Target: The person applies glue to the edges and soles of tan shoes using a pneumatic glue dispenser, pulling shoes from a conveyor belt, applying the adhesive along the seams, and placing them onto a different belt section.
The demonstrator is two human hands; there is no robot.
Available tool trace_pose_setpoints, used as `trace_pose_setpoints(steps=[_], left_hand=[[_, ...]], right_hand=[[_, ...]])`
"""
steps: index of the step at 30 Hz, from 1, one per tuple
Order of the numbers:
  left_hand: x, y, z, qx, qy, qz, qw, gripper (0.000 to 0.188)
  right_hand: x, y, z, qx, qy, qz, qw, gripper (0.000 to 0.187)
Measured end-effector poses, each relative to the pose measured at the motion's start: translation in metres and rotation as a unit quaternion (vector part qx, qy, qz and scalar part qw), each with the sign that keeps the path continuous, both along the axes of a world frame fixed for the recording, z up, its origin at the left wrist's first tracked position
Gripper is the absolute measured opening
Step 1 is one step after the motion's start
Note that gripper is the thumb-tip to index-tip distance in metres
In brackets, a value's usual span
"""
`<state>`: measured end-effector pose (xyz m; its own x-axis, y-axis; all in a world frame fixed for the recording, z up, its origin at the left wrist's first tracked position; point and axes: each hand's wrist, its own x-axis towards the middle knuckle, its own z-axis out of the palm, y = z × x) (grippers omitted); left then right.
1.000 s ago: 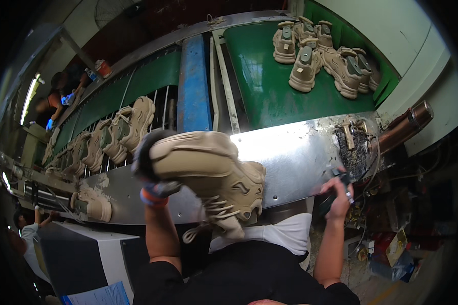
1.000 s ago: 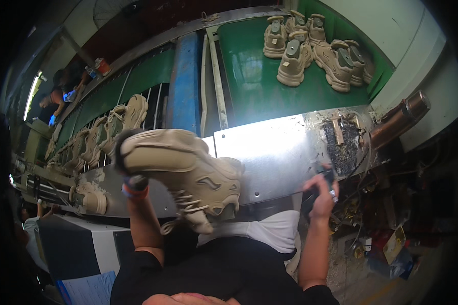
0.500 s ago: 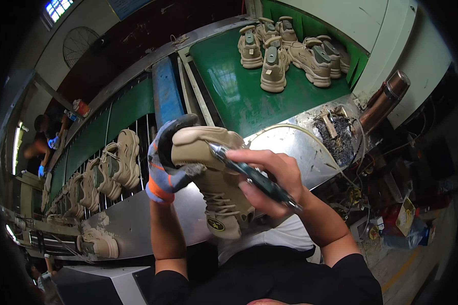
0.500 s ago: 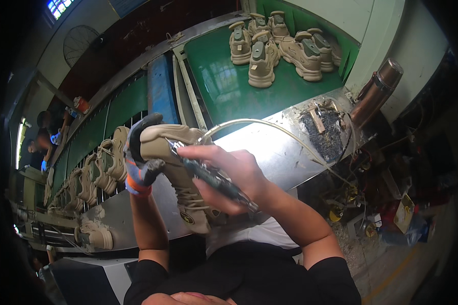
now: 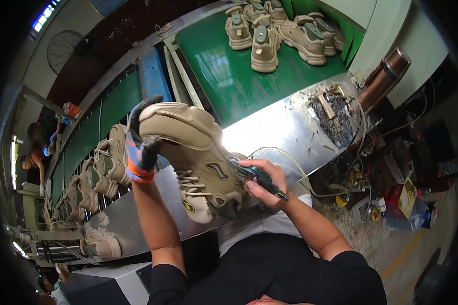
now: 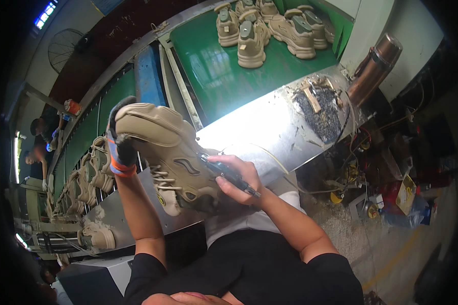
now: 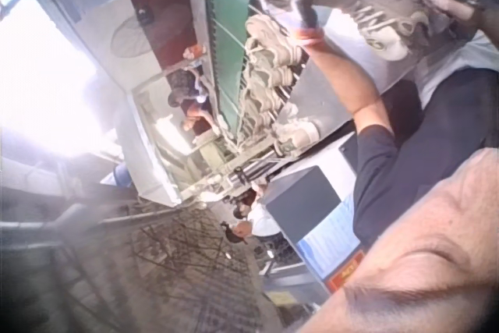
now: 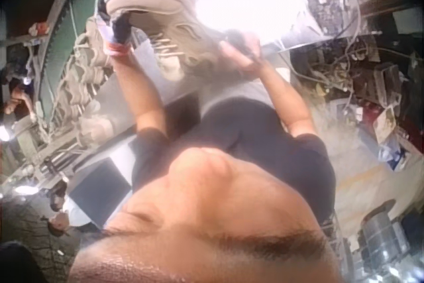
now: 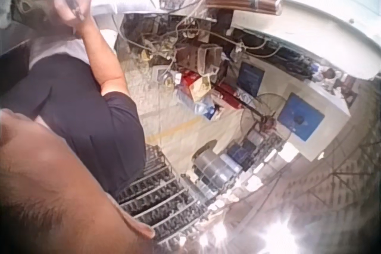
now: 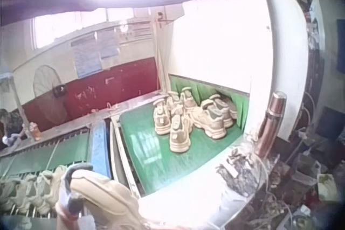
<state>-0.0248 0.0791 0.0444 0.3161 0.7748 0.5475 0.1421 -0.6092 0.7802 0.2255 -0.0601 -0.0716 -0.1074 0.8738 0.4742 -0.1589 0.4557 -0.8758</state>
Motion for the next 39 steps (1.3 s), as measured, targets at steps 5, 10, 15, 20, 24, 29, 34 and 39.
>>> trace_pose_setpoints(steps=[5, 10, 15, 20, 24, 29, 34, 39], left_hand=[[-0.009, 0.010, -0.011, -0.022, -0.017, 0.007, 1.000, 0.098], [-0.042, 0.008, -0.032, -0.014, -0.048, 0.021, 0.999, 0.094], [-0.080, -0.015, -0.071, -0.066, -0.085, 0.072, 0.992, 0.077], [-0.109, -0.076, -0.107, -0.260, -0.266, 0.098, 0.923, 0.072], [-0.119, -0.137, -0.124, -0.325, -0.265, 0.178, 0.890, 0.071], [-0.126, -0.225, -0.140, -0.438, -0.220, 0.222, 0.843, 0.068], [-0.076, -0.272, -0.095, -0.570, -0.050, 0.263, 0.777, 0.074], [-0.052, -0.284, -0.103, -0.656, -0.090, 0.192, 0.725, 0.084]], right_hand=[[-0.001, -0.023, -0.021, -0.085, 0.069, 0.037, 0.993, 0.042], [0.001, -0.028, -0.027, -0.195, 0.214, 0.133, 0.948, 0.044], [0.004, -0.021, -0.031, -0.262, 0.275, 0.139, 0.915, 0.048], [-0.004, -0.012, -0.035, -0.297, 0.331, 0.125, 0.887, 0.044], [-0.026, -0.013, -0.032, -0.320, 0.347, 0.117, 0.874, 0.040], [-0.056, -0.016, -0.037, -0.303, 0.273, 0.075, 0.910, 0.039], [-0.061, -0.021, -0.044, -0.256, 0.185, 0.022, 0.948, 0.040], [-0.065, -0.026, -0.044, -0.237, 0.165, 0.032, 0.957, 0.040]])
